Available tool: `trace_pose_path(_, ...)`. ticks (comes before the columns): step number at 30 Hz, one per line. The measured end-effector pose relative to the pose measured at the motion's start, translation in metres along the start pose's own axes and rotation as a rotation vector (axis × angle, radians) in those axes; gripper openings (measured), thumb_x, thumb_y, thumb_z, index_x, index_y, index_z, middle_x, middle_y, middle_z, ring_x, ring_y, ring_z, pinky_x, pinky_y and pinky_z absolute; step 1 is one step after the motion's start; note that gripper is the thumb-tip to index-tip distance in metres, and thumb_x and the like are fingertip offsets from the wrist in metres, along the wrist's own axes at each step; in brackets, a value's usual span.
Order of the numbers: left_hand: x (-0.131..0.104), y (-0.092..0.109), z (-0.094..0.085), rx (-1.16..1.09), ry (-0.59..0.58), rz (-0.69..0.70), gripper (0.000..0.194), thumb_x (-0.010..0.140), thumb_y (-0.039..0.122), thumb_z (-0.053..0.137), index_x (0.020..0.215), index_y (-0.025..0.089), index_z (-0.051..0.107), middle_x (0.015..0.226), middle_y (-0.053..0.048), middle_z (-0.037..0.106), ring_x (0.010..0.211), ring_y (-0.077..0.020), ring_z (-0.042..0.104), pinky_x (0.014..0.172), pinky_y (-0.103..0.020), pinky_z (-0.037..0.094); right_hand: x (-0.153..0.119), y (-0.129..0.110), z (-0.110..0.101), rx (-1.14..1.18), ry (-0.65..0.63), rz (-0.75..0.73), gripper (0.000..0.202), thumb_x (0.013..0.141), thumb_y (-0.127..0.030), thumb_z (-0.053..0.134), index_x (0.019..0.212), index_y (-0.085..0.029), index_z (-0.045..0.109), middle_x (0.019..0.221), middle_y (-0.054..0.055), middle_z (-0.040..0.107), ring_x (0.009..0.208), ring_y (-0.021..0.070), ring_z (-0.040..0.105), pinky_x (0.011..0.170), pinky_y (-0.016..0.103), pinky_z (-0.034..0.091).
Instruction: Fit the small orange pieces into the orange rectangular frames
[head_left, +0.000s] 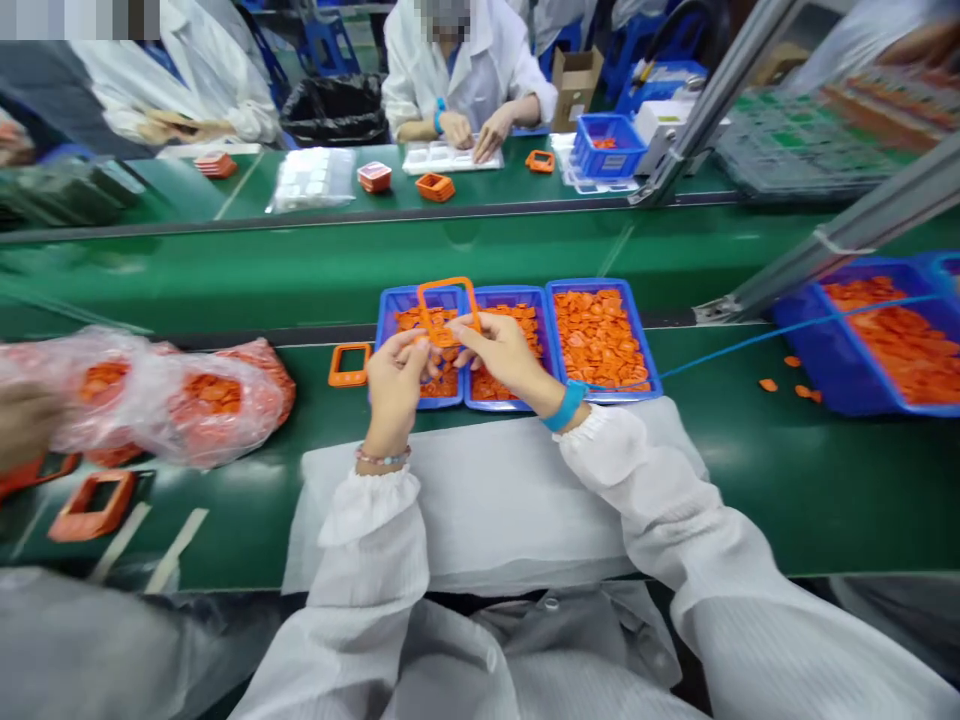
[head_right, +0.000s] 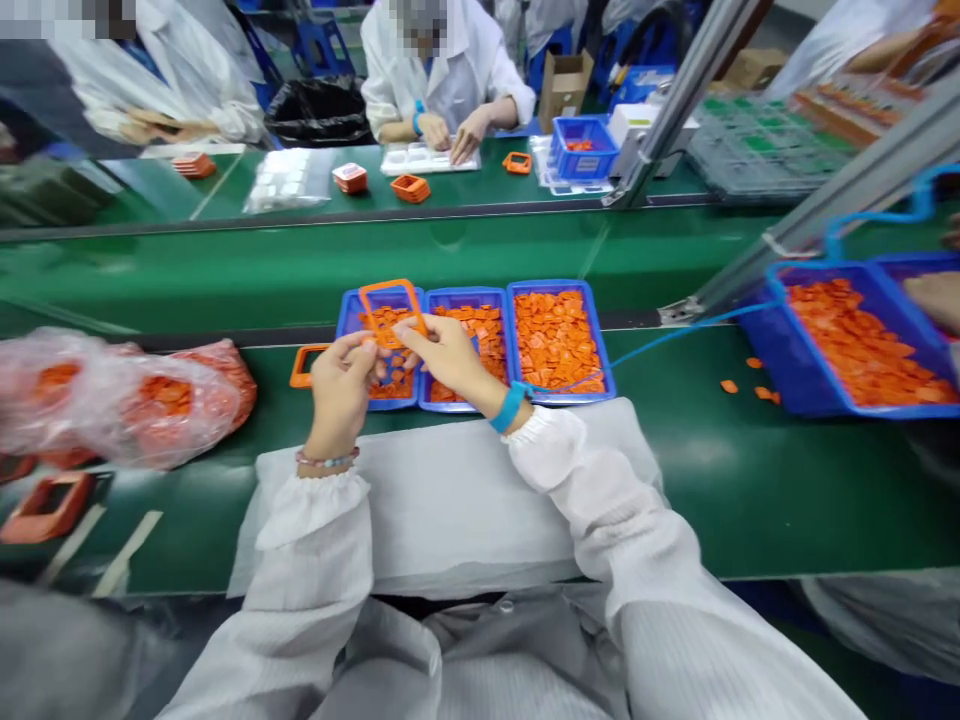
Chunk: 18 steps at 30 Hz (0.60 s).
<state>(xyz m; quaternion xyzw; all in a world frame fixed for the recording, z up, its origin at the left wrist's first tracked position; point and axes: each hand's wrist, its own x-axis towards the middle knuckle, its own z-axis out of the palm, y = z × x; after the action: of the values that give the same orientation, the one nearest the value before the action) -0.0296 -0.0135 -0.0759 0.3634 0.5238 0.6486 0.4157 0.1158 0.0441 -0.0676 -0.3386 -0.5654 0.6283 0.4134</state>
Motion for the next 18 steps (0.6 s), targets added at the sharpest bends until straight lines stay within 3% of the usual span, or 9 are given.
trace_pose_path(4, -0.0006, -0.0056, 0.0002, -0.011, -0.003, -0.002, 0.040, 0.073, 0.046, 0.085, 0.093, 0.016, 0.069, 0.075, -0.004, 0.075, 0.053, -0.0087, 0.062, 0.051, -0.021, 0.044, 0.0002, 0.0022, -0.0030, 0.029, 0.064, 0.025, 0.043, 0.076, -0.056, 0.076, 0.086, -0.016, 0.068, 0.073, 0.002, 0.070, 0.053, 0.0124, 0.067, 0.044, 0.019, 0.046)
trace_pose_path(8, -0.0023, -0.0073, 0.0017, 0.004, 0.028, 0.030, 0.037, 0.069, 0.045, 0.087, 0.087, 0.016, 0.077, 0.078, -0.004, 0.075, 0.059, -0.0095, 0.062, 0.058, -0.023, 0.047, -0.0010, -0.0012, -0.0038, 0.039, 0.082, 0.091, 0.043, 0.076, -0.055, 0.079, 0.087, -0.015, 0.067, 0.082, 0.005, 0.074, 0.053, 0.0114, 0.068, 0.043, 0.018, 0.045)
trace_pose_path(12, -0.0054, -0.0041, 0.0045, -0.068, 0.065, 0.015, 0.037, 0.063, 0.045, 0.091, 0.083, 0.017, 0.079, 0.066, 0.000, 0.070, 0.053, -0.0060, 0.053, 0.053, -0.021, 0.042, -0.0040, -0.0019, 0.0001, 0.067, 0.052, 0.131, 0.045, 0.074, -0.056, 0.080, 0.087, -0.015, 0.067, 0.078, 0.005, 0.073, 0.053, 0.0121, 0.068, 0.042, 0.018, 0.045)
trace_pose_path(15, -0.0073, -0.0009, 0.0061, -0.079, 0.082, -0.021, 0.037, 0.059, 0.043, 0.093, 0.079, 0.016, 0.077, 0.058, 0.003, 0.066, 0.046, -0.0048, 0.048, 0.047, -0.020, 0.039, -0.0055, -0.0001, 0.0026, 0.075, 0.054, 0.105, 0.051, 0.069, -0.062, 0.081, 0.086, -0.015, 0.068, 0.077, 0.004, 0.072, 0.052, 0.0123, 0.068, 0.042, 0.018, 0.045)
trace_pose_path(18, -0.0093, 0.0014, 0.0076, -0.039, 0.098, 0.026, 0.032, 0.058, 0.036, 0.094, 0.074, 0.016, 0.074, 0.063, 0.001, 0.069, 0.050, -0.0066, 0.055, 0.052, -0.021, 0.046, -0.0072, 0.0008, 0.0038, 0.060, 0.050, 0.044, 0.056, 0.067, -0.067, 0.081, 0.085, -0.015, 0.068, 0.075, 0.004, 0.073, 0.052, 0.0127, 0.068, 0.042, 0.019, 0.046)
